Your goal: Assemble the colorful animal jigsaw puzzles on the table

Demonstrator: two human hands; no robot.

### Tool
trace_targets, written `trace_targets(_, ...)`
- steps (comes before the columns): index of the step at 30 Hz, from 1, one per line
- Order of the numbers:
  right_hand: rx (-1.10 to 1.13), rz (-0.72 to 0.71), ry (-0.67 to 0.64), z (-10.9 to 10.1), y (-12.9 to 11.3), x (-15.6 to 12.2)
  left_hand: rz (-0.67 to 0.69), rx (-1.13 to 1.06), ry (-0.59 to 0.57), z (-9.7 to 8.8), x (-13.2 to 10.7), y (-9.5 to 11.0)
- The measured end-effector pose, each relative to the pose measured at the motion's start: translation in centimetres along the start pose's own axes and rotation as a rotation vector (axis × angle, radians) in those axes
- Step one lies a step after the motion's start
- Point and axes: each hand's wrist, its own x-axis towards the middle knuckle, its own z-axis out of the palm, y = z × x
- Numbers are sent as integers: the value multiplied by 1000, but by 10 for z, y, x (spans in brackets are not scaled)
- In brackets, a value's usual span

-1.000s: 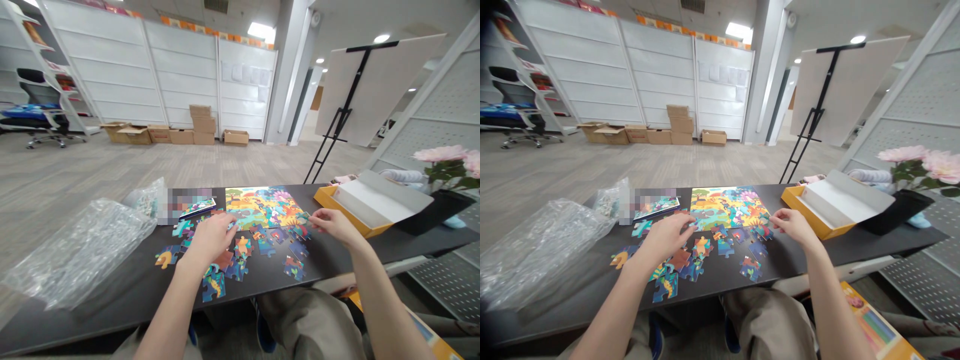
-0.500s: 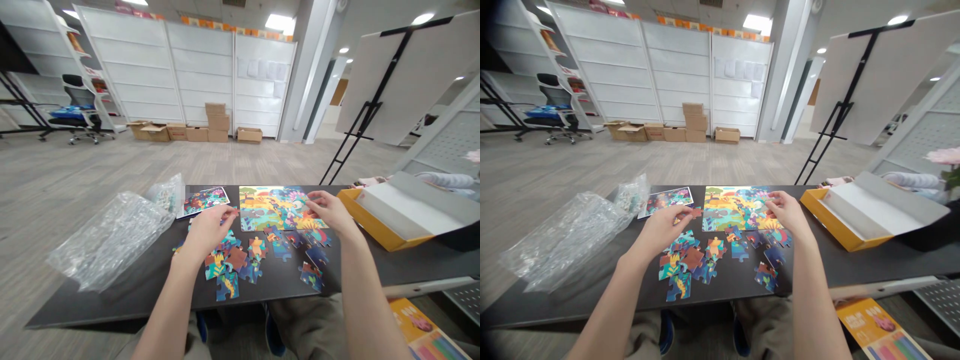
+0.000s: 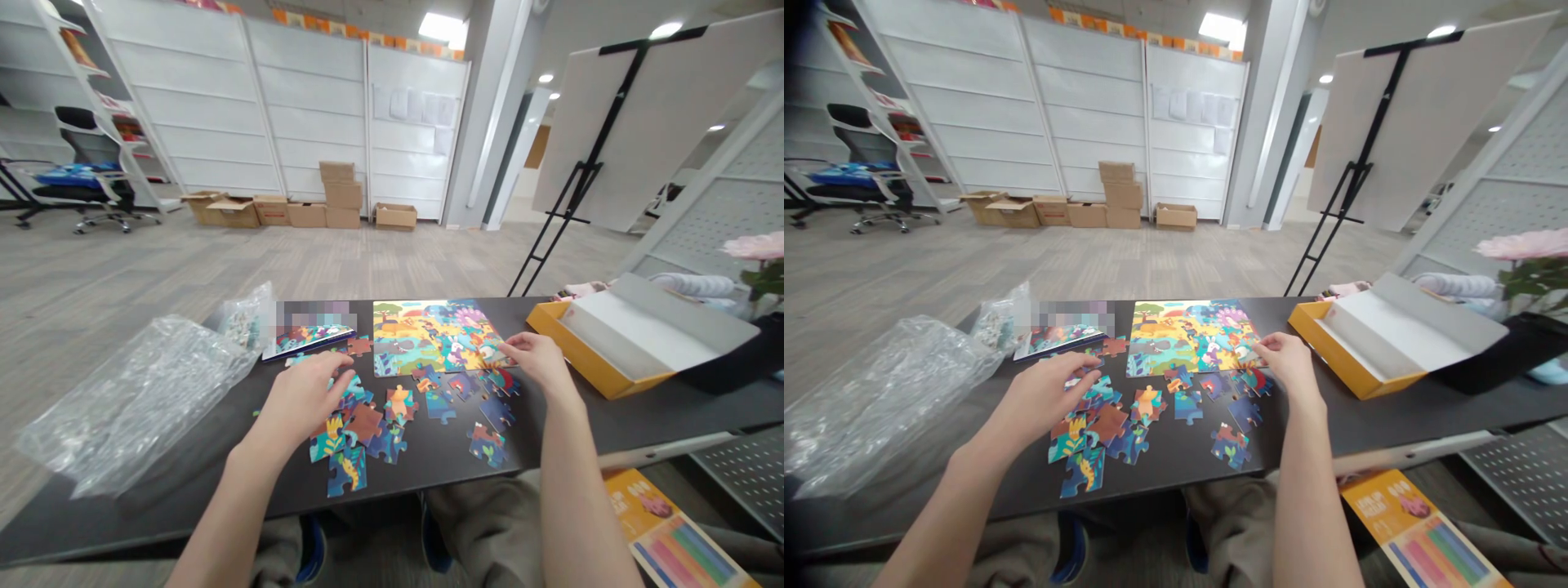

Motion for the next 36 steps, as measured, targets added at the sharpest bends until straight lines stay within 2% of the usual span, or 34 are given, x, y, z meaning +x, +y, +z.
trace_targets(4,-24,33,-70,9,4,3,54,-2,0,5,3,4)
trace_targets(8,-132,-3,-106,5,8,3,78,5,5,8,5,6)
trace_targets(13,-235,-53,-31,-4,4,2,82,28,10,8,5,7)
trace_targets(17,-237,-97,0,-3,5,2,91,43,2,9,4,6)
trace_targets(25,-242,-321,-199,9,1,0,117,40,-4,11,5,6)
trace_targets(32,-174,-416,-289,12,12,7,150,38,-10,10,4,7)
trace_targets(36,-133,-421,-314,11,17,9,163,31,-11,12,4,5)
